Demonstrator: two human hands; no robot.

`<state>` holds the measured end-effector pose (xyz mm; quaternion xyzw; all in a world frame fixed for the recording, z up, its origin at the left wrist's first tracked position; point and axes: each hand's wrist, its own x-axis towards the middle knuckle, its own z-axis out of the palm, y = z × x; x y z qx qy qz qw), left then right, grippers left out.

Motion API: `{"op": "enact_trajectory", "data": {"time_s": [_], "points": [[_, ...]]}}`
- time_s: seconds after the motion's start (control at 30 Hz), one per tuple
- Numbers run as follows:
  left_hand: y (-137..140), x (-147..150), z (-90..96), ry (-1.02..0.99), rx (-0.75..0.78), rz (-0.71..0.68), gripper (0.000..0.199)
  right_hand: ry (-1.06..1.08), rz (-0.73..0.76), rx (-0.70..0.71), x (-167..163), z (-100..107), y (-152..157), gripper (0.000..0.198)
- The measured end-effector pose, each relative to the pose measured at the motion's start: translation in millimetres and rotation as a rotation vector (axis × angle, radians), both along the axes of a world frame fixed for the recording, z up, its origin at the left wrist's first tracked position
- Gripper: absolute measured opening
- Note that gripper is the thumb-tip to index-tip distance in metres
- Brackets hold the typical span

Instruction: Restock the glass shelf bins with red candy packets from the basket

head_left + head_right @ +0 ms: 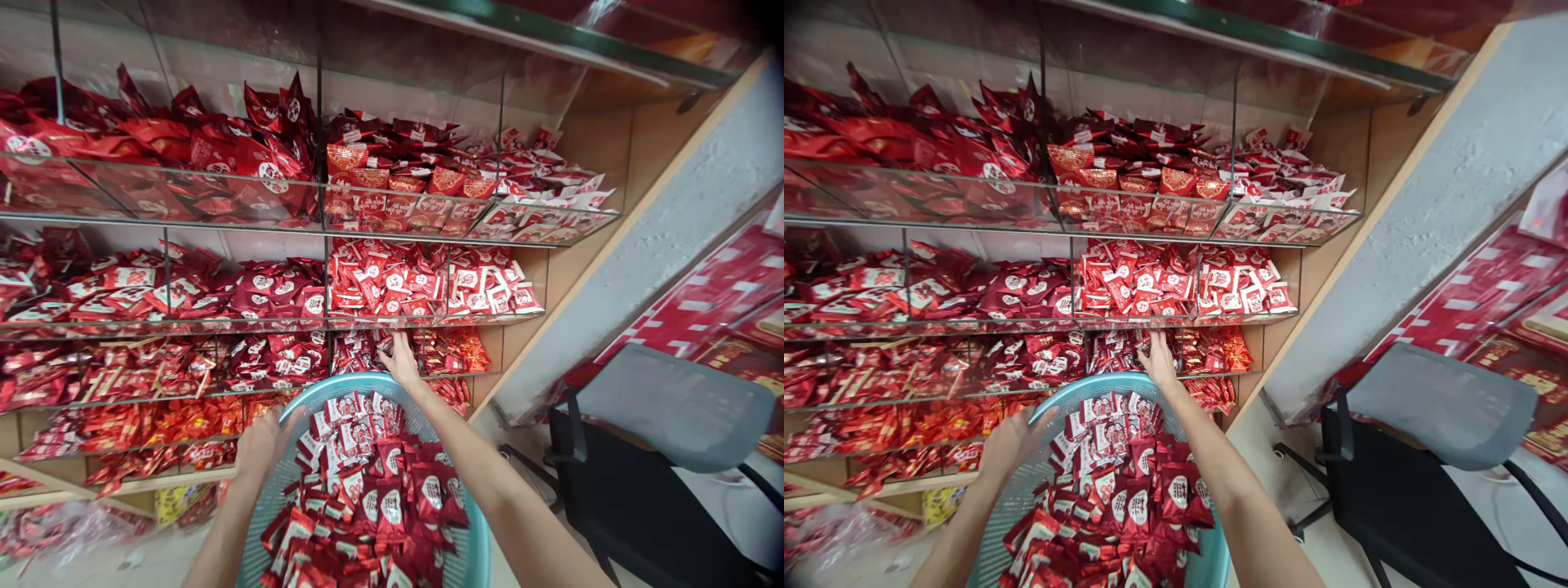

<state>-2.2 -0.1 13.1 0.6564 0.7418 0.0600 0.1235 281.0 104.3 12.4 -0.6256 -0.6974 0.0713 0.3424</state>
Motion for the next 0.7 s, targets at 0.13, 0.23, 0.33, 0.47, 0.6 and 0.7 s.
{"op": "enact_trajectory", "data": {"time_s": [0.13, 0.23, 0.33, 0.47, 0.6, 0.7], "points": [[0.5, -0.8, -1.1, -0.004, 0.013, -0.006, 0.055, 0.082, 0.009, 0.001, 1.9, -2.4, -0.6, 0.037], [0.4, -0.9, -0.4, 0.005, 0.017, -0.010, 0.056, 0.147, 0.014, 0.075, 3.4, -2.6, -2.3, 0.031], [0.3, -0.6, 0.0, 0.017, 0.016, -0.011, 0.055, 0.242, 0.006, 0.147, 2.9, 1.3, -5.2, 0.033], [1.2, -1.0, -2.6, 0.005, 0.012, -0.009, 0.054, 0.437, -0.042, 0.154, -6.8, 11.7, -15.3, 0.036], [2.0, -1.0, -4.0, -0.002, 0.002, 0.007, 0.057, 0.824, -0.096, 0.032, -26.3, 18.9, -38.4, 0.039], [1.9, -0.6, -2.9, -0.007, -0.013, 0.008, 0.057, 1.144, -0.066, -0.145, -38.1, 18.0, -59.4, 0.038]]}}
